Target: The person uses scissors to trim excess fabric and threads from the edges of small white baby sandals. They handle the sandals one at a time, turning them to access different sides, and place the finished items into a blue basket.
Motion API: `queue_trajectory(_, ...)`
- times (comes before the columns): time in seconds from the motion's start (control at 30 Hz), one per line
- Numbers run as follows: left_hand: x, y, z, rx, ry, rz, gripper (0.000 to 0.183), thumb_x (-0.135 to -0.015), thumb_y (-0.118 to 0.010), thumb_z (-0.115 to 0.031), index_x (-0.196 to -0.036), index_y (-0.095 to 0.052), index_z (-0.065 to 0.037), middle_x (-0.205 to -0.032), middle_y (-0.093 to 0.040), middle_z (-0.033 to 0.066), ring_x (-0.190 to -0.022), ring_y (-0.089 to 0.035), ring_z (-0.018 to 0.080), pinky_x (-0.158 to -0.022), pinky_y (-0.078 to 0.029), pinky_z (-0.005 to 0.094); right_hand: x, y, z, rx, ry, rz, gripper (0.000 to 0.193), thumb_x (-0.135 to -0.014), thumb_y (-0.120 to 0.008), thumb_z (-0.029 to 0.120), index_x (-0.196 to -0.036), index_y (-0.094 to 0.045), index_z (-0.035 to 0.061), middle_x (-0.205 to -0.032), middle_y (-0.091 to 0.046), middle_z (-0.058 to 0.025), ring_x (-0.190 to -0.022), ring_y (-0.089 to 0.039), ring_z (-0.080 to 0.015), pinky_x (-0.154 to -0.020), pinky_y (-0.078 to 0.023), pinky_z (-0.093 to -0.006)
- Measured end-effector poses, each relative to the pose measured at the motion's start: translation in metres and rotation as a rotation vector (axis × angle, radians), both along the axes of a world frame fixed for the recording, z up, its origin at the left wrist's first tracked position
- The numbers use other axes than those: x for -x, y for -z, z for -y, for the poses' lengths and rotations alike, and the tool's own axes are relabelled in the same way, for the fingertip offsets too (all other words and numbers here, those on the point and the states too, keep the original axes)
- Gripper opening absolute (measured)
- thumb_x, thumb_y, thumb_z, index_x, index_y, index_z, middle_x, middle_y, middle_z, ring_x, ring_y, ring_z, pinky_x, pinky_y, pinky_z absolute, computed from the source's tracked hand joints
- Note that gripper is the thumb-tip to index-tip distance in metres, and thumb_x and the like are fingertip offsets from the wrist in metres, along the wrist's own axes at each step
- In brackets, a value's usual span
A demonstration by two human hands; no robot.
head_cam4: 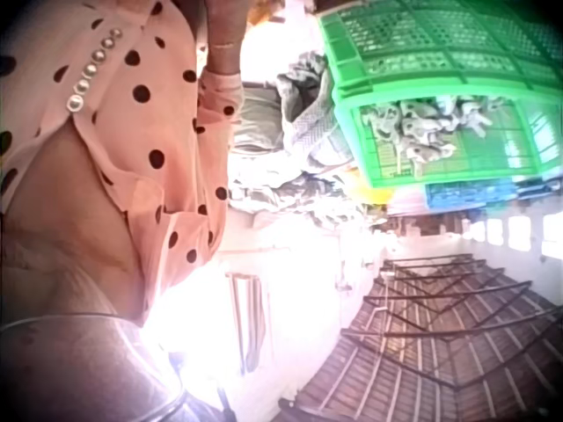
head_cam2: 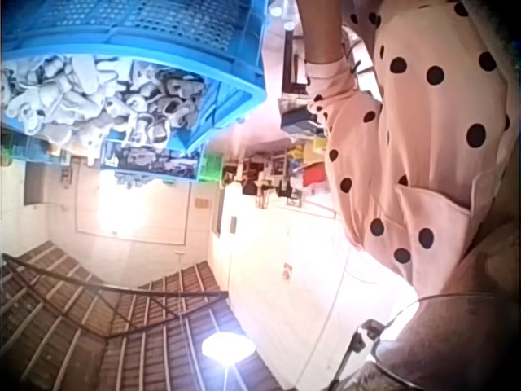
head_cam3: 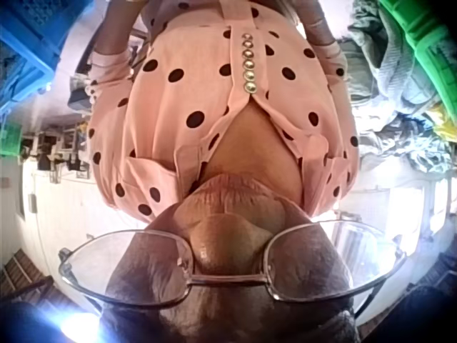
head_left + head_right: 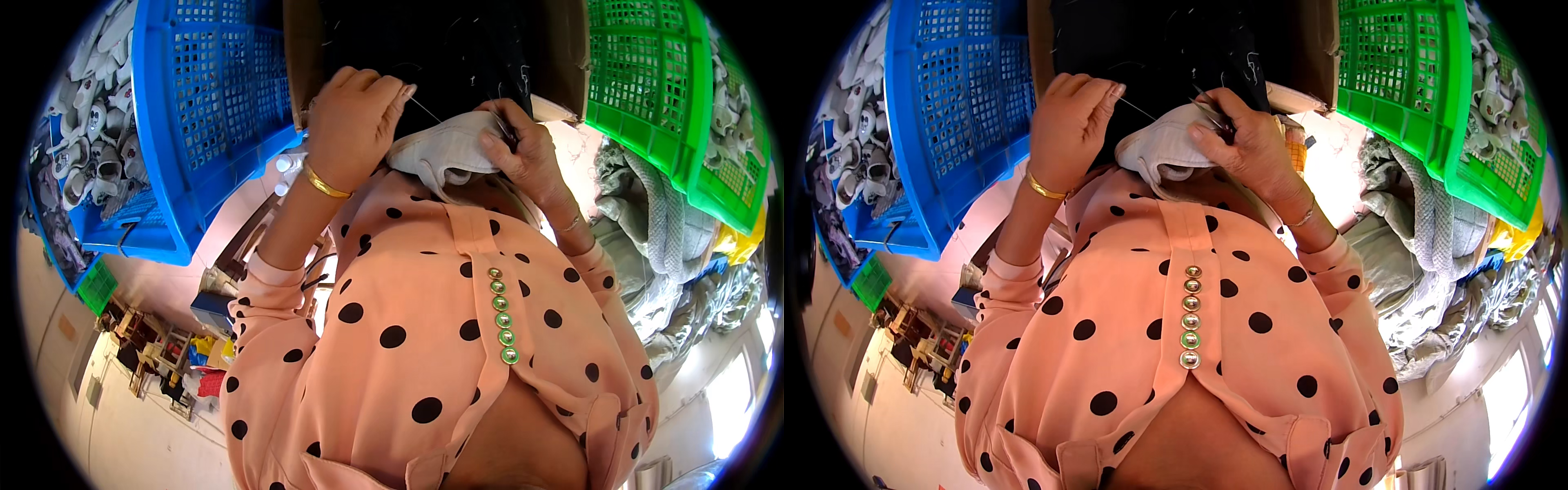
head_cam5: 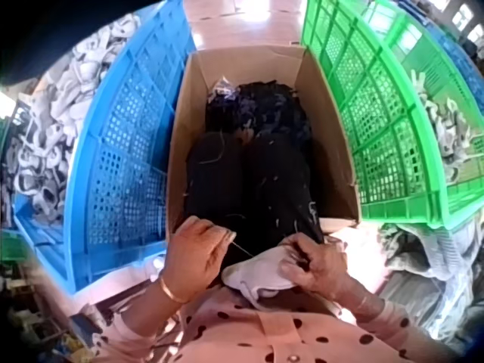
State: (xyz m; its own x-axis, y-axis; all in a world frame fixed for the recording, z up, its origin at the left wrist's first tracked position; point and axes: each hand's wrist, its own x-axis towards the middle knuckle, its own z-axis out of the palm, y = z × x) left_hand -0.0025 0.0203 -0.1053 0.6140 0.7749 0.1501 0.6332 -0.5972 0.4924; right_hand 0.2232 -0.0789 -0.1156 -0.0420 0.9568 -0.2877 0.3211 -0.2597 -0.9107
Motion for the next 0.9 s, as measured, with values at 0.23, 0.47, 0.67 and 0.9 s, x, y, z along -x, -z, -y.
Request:
queue_trajectory(0.23, -0.020, 0.008, 0.018, 1.442, -0.091, 1.062, 0.043, -0.103, -0.040, -0.029, -0.067, -0.049, -0.008, -0.061, -0.043, -0.0018, -0.062, -0.043, 0.0092, -0.066, -0.041, 0.0218, 0.002, -0.003, 0.001, -0.008, -0.011, 0.070, 0.046, -0.084, -0.068, 0.036, -0.112, -0.056, 0.0025, -0.088, -0.067, -0.0161, -0.080, -0.069, -0.0266, -0.070, -0.052, -0.0308)
queue_trajectory(0.47, -0.021, -0.002, 0.018, 1.124, -0.135, 0.858, 0.019, -0.100, -0.048, -0.019, -0.091, -0.057, -0.005, -0.074, -0.044, -0.0016, -0.071, -0.041, 0.0094, -0.074, -0.040, 0.0248, 0.000, 0.002, 0.003, -0.004, 0.037, -0.026, 0.045, -0.083, -0.069, 0.035, -0.112, -0.056, 0.0026, -0.088, -0.067, -0.0148, -0.078, -0.067, -0.0224, -0.071, -0.052, -0.0297)
queue_trajectory(0.67, -0.005, -0.008, 0.009, 0.620, 0.107, 0.321, 0.031, -0.080, -0.073, -0.016, -0.109, -0.065, -0.008, -0.085, -0.055, 0.0005, -0.084, -0.050, 0.0136, -0.080, -0.043, 0.0271, -0.001, 0.002, 0.000, -0.040, -0.006, -0.010, 0.044, -0.084, -0.069, 0.033, -0.112, -0.056, 0.0027, -0.089, -0.067, -0.0148, -0.077, -0.067, -0.0202, -0.072, -0.051, -0.0285)
queue_trajectory(0.9, -0.010, 0.011, 0.011, 0.595, 0.122, 0.353, 0.018, -0.079, -0.073, -0.013, -0.096, -0.069, -0.007, -0.087, -0.065, 0.0026, -0.088, -0.054, 0.0167, -0.082, -0.043, 0.0283, -0.001, 0.002, -0.001, -0.029, -0.019, -0.004, 0.043, -0.083, -0.070, 0.032, -0.112, -0.056, 0.0029, -0.087, -0.067, -0.0137, -0.073, -0.066, -0.0200, -0.069, -0.051, -0.0286)
